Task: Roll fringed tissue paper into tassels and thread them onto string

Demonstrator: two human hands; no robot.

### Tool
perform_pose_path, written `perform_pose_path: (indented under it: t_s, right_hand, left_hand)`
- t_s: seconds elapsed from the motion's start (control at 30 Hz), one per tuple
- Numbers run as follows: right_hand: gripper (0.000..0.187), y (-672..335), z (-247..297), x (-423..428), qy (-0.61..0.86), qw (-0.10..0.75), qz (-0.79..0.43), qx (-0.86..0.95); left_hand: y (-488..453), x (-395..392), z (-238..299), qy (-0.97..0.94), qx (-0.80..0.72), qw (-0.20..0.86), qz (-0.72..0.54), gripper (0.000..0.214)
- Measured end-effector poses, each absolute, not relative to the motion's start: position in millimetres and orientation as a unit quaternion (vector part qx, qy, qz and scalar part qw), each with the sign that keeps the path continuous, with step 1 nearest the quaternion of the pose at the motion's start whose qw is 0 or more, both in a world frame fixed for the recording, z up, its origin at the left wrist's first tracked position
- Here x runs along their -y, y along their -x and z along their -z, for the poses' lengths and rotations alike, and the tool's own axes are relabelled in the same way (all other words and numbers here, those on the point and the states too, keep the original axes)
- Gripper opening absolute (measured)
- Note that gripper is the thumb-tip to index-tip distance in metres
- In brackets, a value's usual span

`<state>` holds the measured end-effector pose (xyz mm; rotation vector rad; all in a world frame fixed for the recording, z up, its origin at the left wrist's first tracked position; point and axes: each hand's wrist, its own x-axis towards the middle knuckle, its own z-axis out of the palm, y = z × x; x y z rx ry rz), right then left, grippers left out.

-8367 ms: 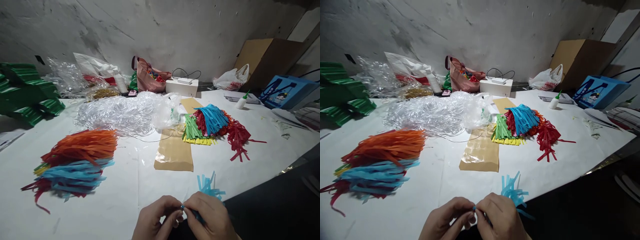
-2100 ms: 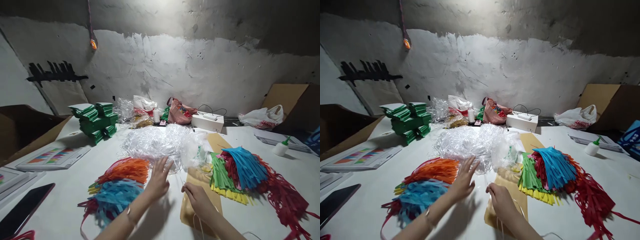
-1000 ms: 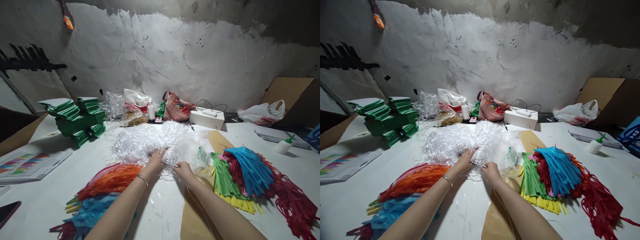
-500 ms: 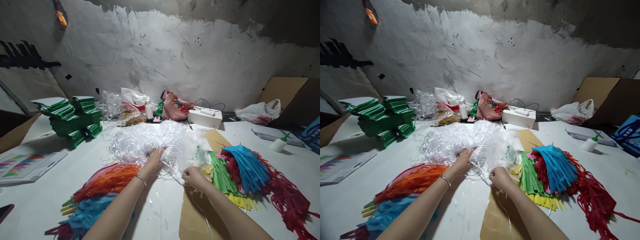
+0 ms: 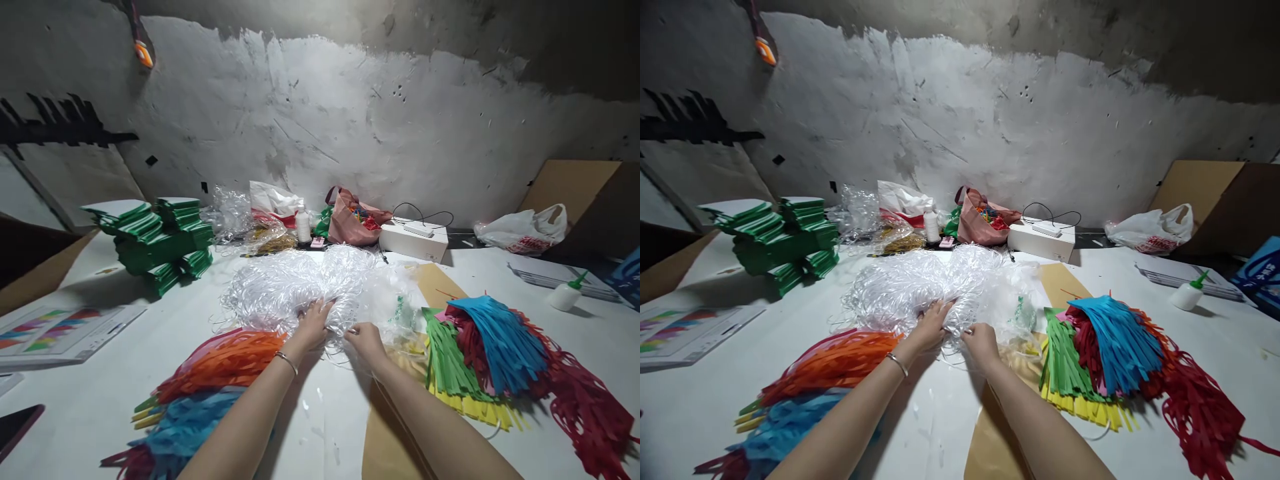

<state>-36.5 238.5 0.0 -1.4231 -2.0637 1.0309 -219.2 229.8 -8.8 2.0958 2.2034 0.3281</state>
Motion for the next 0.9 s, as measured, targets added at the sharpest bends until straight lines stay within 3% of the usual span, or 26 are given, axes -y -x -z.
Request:
perform_pose_path:
  t_s: [0.5, 0.77, 0.9]
  right_hand:
    - [0.022, -7, 2, -240, 0.422, 0.306, -0.591, 0.615]
    - [0.018, -6, -19, -241, 0.308, 0.446, -0.609, 0.580]
    - [0.024, 27, -28, -239, 0.269, 0.460, -0.641, 0.553]
  left_hand:
    - [219, -230, 14, -0.681, -0.722, 0.052, -0.109, 0.055]
    - [217, -230, 15, -0.685, -0.719, 0.041, -0.110, 0.057]
    - [217, -229, 14, -0.683, -0.723, 0.023, -0.104, 0.055]
